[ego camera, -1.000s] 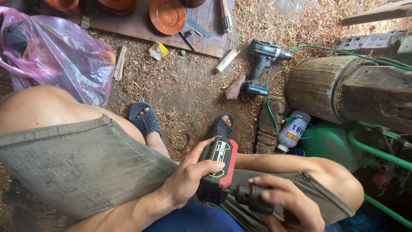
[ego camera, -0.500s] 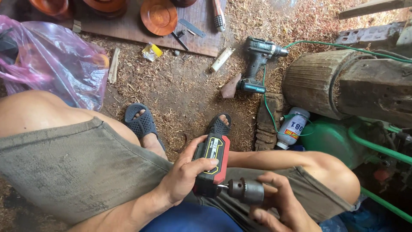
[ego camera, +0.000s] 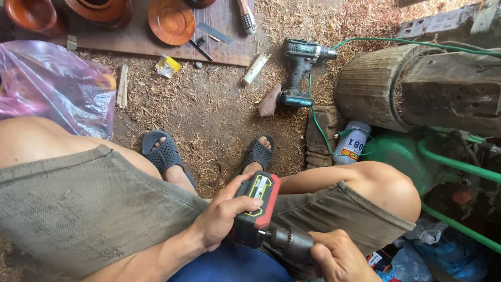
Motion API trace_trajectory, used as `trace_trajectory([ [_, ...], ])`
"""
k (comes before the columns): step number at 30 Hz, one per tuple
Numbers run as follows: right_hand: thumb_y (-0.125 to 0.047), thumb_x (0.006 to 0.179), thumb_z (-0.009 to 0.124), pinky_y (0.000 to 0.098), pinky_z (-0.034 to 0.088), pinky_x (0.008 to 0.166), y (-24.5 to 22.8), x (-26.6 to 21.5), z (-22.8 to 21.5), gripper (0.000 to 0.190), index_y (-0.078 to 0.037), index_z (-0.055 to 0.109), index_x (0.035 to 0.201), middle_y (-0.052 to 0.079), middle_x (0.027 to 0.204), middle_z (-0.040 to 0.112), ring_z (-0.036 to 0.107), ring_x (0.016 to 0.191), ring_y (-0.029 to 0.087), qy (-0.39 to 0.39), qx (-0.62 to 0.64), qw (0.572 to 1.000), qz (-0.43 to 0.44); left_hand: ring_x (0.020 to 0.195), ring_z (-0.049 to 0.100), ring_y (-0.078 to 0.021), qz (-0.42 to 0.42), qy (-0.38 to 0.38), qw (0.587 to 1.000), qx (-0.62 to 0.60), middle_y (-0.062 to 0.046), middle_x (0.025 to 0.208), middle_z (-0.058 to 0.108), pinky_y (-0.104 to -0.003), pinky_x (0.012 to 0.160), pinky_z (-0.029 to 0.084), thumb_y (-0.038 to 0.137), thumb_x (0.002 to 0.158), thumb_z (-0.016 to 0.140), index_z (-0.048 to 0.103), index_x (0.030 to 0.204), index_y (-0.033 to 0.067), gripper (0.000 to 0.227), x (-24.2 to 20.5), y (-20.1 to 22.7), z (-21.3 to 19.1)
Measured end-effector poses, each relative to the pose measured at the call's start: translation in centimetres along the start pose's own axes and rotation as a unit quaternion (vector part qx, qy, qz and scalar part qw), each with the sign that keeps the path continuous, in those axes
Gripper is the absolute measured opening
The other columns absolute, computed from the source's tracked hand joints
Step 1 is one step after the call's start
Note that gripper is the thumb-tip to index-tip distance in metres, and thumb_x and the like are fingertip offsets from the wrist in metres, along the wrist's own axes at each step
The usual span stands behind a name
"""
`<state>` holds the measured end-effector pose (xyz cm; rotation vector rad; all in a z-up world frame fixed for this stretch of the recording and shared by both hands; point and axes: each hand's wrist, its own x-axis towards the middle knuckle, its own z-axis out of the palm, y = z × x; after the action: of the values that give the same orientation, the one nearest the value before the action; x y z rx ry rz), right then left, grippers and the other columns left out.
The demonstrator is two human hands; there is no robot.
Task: The person sits on the workshop floor and works on a cordless drill battery pack, prying open its casing and handling its internal components. They pick up a drill chuck, fit it onto the battery pack, and reach to adjust a green cable near the machine before returning to handling the battery and chuck in their lap.
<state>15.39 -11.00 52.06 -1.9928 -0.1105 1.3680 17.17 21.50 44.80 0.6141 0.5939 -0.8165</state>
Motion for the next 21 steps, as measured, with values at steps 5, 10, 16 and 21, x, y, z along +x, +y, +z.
trace_trajectory([
  [5, -0.027, 0.079, 0.063, 0.0399, 0.059, 0.074, 10.8, 0.1, -0.1, 0.056, -0.001, 0.061, 0.129, 0.020, 0.100, 0.073, 0.073, 0.086, 0.032, 0.099, 0.231, 0.961, 0.115, 0.092, 0.063, -0.0122, -0.003, -0.039, 0.999, -0.031, -0.006, 0.105, 0.065, -0.026, 0.083, 0.052, 0.025, 0.082, 0.064, 0.053, 0.142, 0.0019, 0.065, 0.1, -0.2, 0.0],
  [10, -0.019, 0.089, 0.070, 0.0317, 0.056, 0.089, -2.1, -0.8, 1.1, 0.041, -0.003, 0.061, 0.125, 0.016, 0.116, 0.068, 0.071, 0.104, 0.027, 0.214, -0.201, 0.939, -0.180, 0.091, 0.064, -0.0122, -0.007, -0.018, 1.000, -0.015, -0.006, 0.104, 0.066, -0.026, 0.084, 0.052, 0.025, 0.080, 0.063, 0.055, 0.139, 0.0026, 0.063, -0.2, 0.1, 0.3],
  [16, -0.026, 0.089, 0.080, 0.0363, 0.058, 0.094, -5.5, 0.2, 1.1, 0.049, -0.001, 0.063, 0.127, 0.023, 0.120, 0.071, 0.076, 0.110, 0.033, 0.225, -0.209, 0.904, -0.297, 0.093, 0.063, -0.0125, 0.040, 0.000, 0.999, 0.019, -0.007, 0.106, 0.066, -0.025, 0.085, 0.052, 0.026, 0.080, 0.062, 0.054, 0.140, 0.0016, 0.065, -0.8, -0.2, 0.1],
  [21, -0.030, 0.089, 0.076, 0.0361, 0.058, 0.089, -4.6, 0.0, 0.7, 0.050, 0.003, 0.068, 0.127, 0.020, 0.109, 0.077, 0.079, 0.103, 0.030, 0.160, -0.030, 0.976, -0.147, 0.097, 0.063, -0.0129, 0.075, 0.013, 0.995, 0.058, -0.008, 0.110, 0.066, -0.025, 0.087, 0.051, 0.026, 0.079, 0.063, 0.050, 0.143, -0.0002, 0.070, -0.8, 0.0, 0.2],
])
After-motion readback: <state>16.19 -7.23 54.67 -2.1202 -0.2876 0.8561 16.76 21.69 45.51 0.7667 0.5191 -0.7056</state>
